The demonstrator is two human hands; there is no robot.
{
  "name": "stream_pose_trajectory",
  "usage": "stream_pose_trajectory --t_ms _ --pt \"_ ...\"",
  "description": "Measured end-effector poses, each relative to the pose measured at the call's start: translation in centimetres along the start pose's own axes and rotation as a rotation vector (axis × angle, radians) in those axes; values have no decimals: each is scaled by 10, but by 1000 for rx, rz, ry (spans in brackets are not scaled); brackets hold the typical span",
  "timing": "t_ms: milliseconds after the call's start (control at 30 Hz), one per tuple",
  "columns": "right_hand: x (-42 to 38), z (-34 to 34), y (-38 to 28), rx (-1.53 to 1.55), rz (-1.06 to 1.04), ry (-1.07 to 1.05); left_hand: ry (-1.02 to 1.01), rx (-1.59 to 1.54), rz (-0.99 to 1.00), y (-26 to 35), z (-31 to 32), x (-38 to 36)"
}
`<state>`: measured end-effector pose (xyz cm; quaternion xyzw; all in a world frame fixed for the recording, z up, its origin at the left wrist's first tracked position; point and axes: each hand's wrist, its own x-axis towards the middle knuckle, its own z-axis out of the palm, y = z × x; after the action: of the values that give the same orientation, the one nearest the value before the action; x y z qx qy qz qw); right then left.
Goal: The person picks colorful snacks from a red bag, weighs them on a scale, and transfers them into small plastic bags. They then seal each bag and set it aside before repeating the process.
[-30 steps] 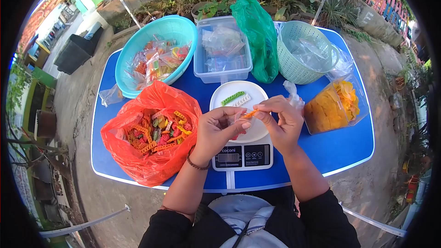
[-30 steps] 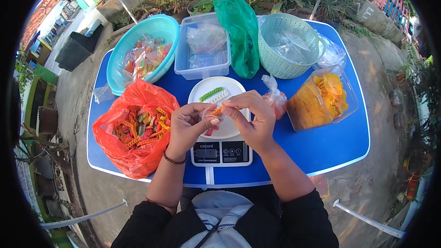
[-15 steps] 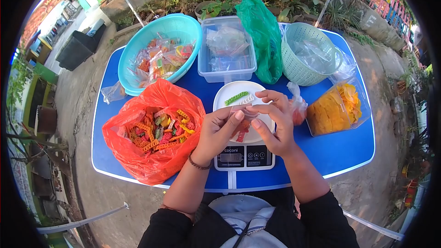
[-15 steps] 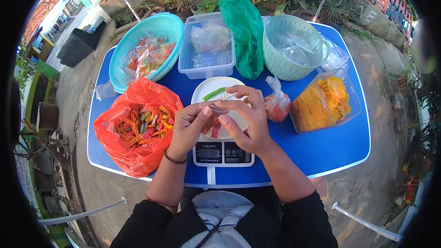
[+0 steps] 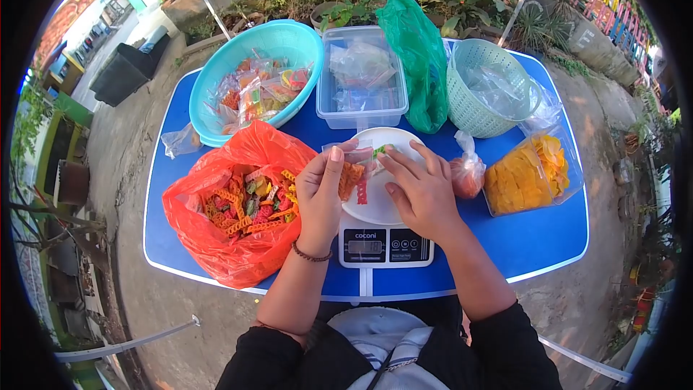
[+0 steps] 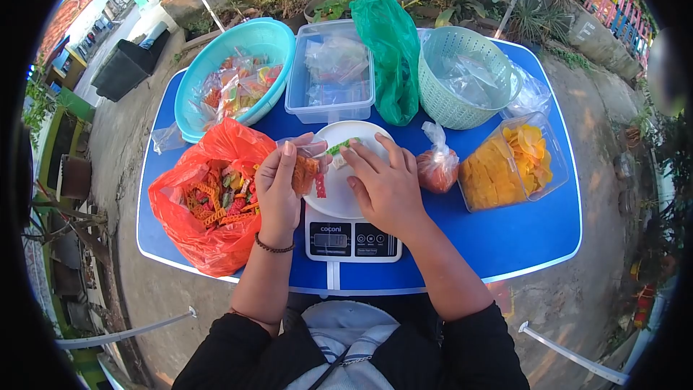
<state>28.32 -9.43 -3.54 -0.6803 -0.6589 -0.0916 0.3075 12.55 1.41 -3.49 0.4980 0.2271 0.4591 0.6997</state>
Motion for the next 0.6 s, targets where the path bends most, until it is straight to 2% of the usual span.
stream_pose_trajectory --t_ms 100,200,300,600 --pt "-2 0 6 72 -16 -10 -15 14 4 -1 0 0" --pt "-2 0 8 152 52 8 -16 0 5 4 4 -1" --pt "-3 -1 7 84 95 49 -17 7 7 4 4 -1" --pt "-1 -1 12 212 83 79 -81 -80 -46 2 1 -1"
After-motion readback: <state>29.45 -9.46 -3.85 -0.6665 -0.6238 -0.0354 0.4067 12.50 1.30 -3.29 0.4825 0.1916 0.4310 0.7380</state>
